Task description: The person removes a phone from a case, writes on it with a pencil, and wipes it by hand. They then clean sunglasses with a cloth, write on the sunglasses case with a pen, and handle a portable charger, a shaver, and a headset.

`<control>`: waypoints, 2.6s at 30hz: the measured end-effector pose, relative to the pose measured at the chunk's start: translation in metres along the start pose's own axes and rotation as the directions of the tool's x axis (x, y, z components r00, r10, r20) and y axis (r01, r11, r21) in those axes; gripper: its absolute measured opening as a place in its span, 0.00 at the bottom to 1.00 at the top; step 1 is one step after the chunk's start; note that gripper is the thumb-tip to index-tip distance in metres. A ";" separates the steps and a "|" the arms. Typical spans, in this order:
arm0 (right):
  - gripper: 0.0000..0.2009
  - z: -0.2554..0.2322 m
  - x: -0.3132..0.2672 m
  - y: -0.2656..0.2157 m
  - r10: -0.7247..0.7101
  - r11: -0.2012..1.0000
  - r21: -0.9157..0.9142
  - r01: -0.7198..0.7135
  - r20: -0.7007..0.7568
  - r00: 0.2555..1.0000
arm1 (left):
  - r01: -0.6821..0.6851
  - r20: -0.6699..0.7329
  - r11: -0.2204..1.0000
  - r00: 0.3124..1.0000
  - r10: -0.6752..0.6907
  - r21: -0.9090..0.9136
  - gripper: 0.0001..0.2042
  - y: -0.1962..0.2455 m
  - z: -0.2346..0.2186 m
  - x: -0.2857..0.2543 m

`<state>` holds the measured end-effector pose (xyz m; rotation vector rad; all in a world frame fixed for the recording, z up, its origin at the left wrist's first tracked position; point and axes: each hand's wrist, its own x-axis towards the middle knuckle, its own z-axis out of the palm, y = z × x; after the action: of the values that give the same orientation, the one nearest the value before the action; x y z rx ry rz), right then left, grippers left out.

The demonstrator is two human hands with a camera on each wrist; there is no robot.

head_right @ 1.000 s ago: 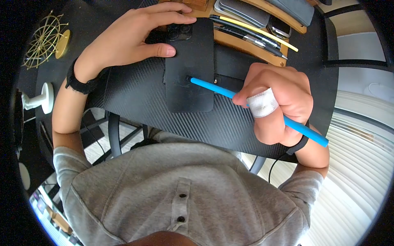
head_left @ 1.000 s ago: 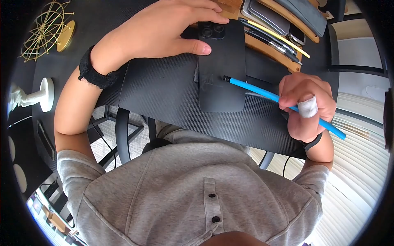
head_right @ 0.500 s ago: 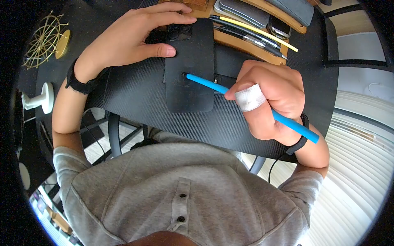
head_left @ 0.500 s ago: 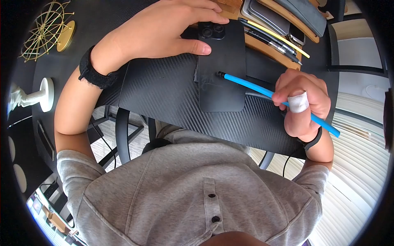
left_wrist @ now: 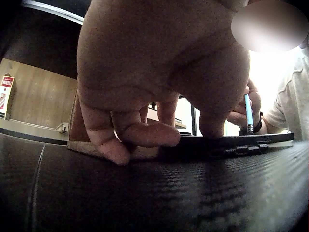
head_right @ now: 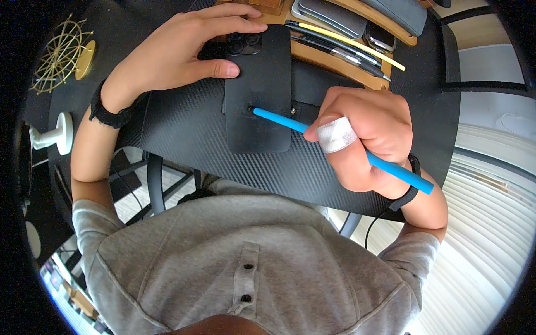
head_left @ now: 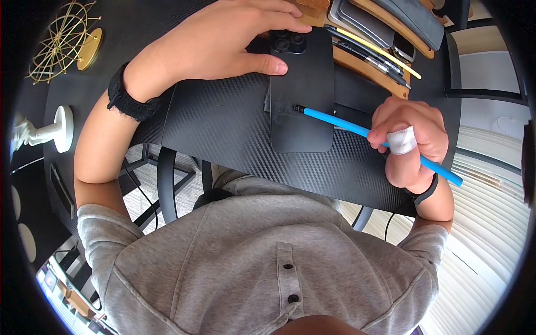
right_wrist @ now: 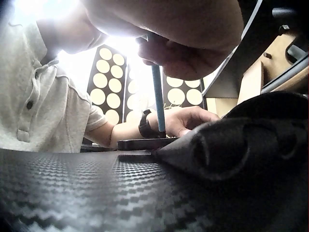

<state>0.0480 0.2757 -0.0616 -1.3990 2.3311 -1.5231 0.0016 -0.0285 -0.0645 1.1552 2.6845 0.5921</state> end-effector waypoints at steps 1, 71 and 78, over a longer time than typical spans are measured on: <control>0.12 0.000 0.000 0.000 -0.002 1.000 0.005 0.002 -0.009 1.000 | 0.000 0.001 1.000 1.000 0.000 0.000 0.32 0.000 0.000 0.000; 0.16 -0.003 -0.009 0.005 0.006 0.999 -0.046 -0.016 -0.203 0.979 | 0.018 -0.010 1.000 1.000 -0.018 0.019 0.31 0.002 0.000 -0.001; 0.15 -0.004 -0.005 -0.001 -0.002 0.999 -0.052 -0.004 -0.117 0.993 | -0.008 -0.026 1.000 1.000 0.008 0.017 0.31 0.000 0.002 0.000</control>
<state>0.0498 0.2824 -0.0608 -1.3544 2.4554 -1.5971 0.0024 -0.0280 -0.0660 1.1713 2.7127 0.5915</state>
